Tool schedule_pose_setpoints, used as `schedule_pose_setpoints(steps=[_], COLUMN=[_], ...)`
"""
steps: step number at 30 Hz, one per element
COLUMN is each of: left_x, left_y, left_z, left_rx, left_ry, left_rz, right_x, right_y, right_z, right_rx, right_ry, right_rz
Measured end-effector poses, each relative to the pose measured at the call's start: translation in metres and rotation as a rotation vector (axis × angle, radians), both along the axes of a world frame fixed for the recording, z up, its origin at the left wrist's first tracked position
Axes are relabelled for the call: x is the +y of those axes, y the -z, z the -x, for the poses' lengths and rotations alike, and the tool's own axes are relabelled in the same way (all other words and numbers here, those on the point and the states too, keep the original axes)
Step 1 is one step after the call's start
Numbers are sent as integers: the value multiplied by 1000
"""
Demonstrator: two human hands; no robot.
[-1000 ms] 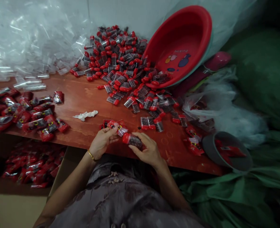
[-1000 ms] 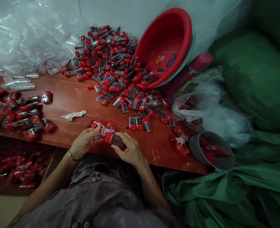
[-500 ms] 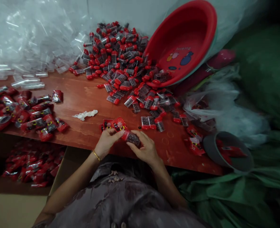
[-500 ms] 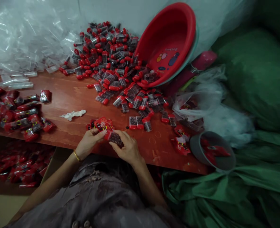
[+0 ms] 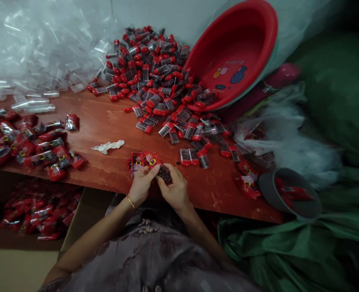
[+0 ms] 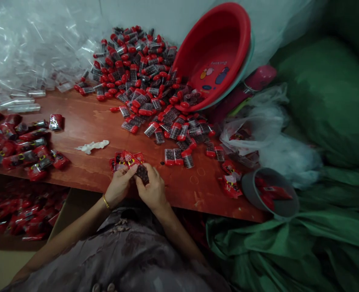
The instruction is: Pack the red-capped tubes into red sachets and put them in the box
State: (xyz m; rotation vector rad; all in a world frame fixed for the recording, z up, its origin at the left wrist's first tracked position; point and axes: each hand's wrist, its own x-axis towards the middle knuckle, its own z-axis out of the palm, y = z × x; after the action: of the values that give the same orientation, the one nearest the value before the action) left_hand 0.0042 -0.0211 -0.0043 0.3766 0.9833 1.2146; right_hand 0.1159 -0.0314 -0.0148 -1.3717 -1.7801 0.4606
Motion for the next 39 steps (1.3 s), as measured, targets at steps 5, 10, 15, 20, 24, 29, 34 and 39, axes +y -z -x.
schedule_pose_setpoints(steps=[5,10,15,20,24,29,34,39], left_x=[5,7,-1,0,14,21,21,28], left_y=[-9,-14,-7,-7,-14,-17,-5,21], left_z=[7,15,13,47,124,175,83,21], left_rx=[14,57,-1,-69,-22,83,840,1475], left_ry=[-5,40,185,147,-320,-651,-153,274], left_rz=[-23,-64,-97,65,112,-43,-301,-575], right_x=[2,-1,9,33,53,56,40,36], right_y=[-2,-10,-9,0,4,27,45,45], right_z=[4,-6,5,16,-17,-54,-44,-41], right_rx=[288,506,598,219,-276,-568,-603,-504], right_ry=[-27,-129,-52,-52,182,404,361,331], right_rz=[163,409,440,228,-17,-27,-88,-109])
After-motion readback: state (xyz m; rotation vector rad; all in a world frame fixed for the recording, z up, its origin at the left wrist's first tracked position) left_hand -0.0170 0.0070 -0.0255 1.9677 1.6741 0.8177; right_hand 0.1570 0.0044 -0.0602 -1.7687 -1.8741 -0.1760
